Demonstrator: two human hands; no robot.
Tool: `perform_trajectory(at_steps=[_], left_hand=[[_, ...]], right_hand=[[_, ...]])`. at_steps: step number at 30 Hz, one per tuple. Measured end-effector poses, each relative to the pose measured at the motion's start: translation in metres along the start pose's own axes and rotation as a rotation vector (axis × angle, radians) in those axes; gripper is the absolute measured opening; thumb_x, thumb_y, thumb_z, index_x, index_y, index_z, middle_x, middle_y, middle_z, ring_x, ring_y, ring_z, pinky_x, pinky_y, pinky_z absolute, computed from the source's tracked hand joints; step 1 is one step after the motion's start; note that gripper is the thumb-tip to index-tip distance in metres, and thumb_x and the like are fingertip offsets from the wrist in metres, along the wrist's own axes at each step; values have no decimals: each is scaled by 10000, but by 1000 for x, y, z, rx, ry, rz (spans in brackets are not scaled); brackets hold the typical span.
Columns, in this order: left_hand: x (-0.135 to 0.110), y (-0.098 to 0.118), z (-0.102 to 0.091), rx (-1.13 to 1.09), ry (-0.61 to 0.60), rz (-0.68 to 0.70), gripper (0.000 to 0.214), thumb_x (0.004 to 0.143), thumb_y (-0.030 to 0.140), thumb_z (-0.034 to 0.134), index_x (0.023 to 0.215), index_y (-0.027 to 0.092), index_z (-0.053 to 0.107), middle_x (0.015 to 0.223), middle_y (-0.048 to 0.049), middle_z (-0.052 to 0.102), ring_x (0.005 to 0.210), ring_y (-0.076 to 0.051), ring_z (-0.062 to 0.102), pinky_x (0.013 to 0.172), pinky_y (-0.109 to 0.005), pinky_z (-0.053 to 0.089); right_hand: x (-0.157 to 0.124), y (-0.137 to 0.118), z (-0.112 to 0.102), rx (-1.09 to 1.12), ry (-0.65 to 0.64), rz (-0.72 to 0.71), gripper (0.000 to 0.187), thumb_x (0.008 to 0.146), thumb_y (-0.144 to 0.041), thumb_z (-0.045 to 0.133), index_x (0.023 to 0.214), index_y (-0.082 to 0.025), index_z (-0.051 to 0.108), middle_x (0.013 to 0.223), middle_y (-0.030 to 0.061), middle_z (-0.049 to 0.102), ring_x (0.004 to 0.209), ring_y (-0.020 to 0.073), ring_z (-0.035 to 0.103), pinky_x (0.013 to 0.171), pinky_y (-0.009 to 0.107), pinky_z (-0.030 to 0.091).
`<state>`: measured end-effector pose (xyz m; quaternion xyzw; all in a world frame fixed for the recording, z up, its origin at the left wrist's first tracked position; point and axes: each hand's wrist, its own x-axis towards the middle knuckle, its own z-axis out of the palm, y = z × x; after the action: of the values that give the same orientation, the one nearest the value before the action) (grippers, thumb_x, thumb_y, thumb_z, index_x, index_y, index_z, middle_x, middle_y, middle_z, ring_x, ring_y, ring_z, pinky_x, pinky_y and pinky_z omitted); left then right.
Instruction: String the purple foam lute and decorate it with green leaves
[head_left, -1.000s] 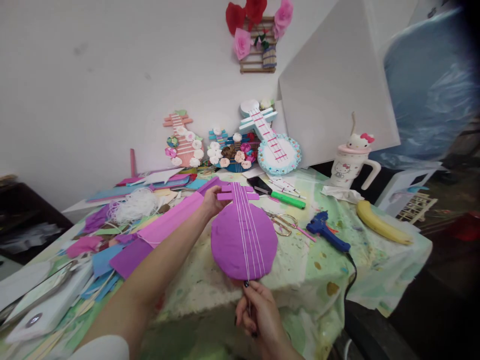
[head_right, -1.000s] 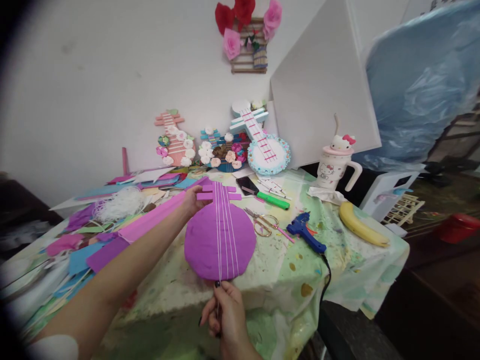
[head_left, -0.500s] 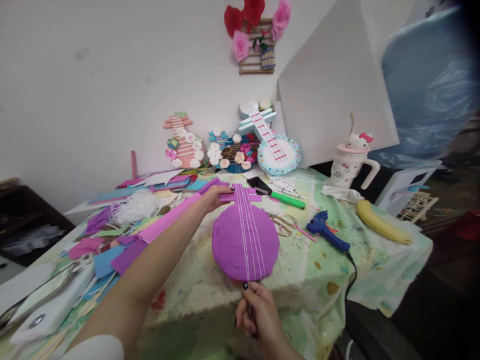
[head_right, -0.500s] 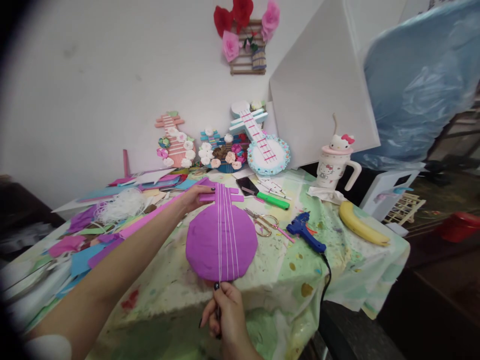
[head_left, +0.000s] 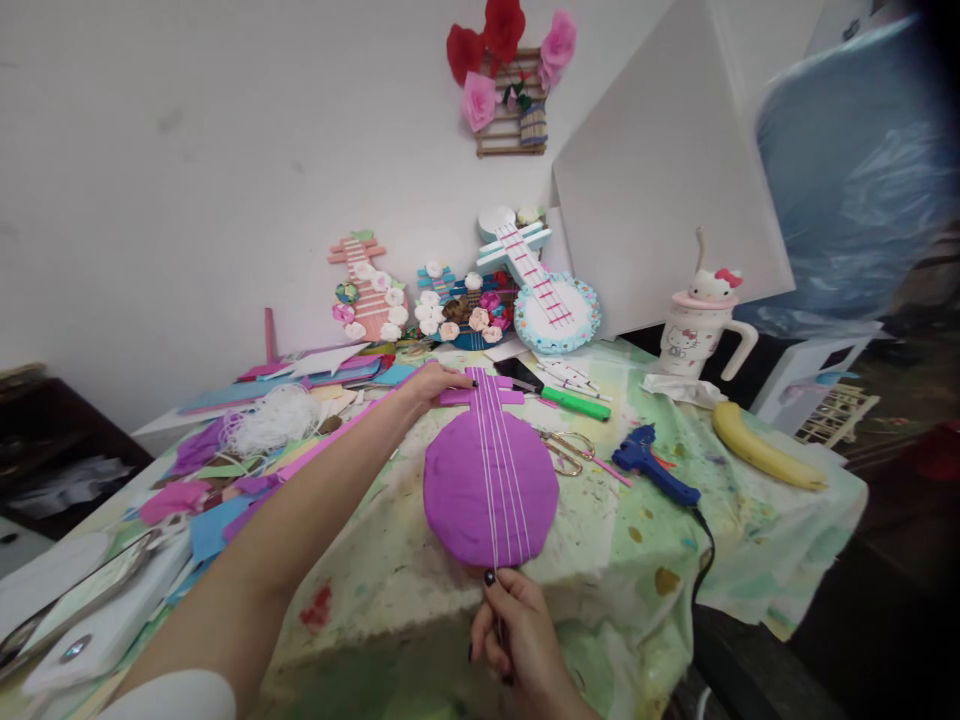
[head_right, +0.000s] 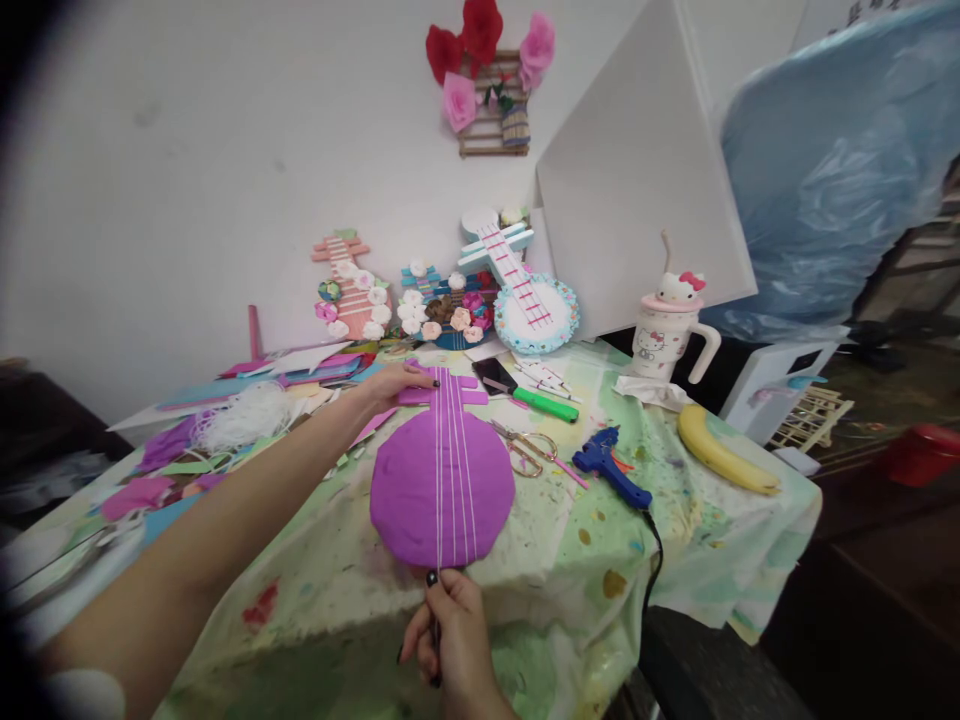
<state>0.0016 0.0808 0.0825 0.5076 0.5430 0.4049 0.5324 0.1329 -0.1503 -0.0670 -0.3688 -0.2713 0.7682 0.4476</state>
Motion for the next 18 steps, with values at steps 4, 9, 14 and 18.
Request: perform_trajectory(at_steps=[4,9,14,18], left_hand=[[-5,6,1,-6,12,48,146,495,74,774,598,97,673,568,-34,660,503,-99,594,514,-203,503],[-25,43,-12,-12,34,164,225,524,156,793,713,96,685,636,-38,677,539,-114,621,545,-220,530],[-64,92,-28,279,287,753,257,566,222,793,758,97,676,641,-17,634,604,-136,627,550,-235,513],[-96,85,-25,611,315,1171,124,606,188,757,697,151,681,687,-18,648,666,-135,612,625,-245,504]], right_hand=[[-2,0,-3,-10,-30,4,512,580,-600,649,796,-167,484,357,-16,559,223,32,255,275,153,100],[-13,-8,-13,-76,-134,10,516,622,-431,712,993,-90,601,629,75,702,498,110,586,499,200,436],[-28,-39,-29,-416,-219,-167,322,717,-411,679,906,-152,704,932,112,720,894,226,652,832,343,472],[-32,-94,-61,-794,59,-459,284,786,-393,561,908,-182,708,944,113,712,899,269,641,837,415,465]])
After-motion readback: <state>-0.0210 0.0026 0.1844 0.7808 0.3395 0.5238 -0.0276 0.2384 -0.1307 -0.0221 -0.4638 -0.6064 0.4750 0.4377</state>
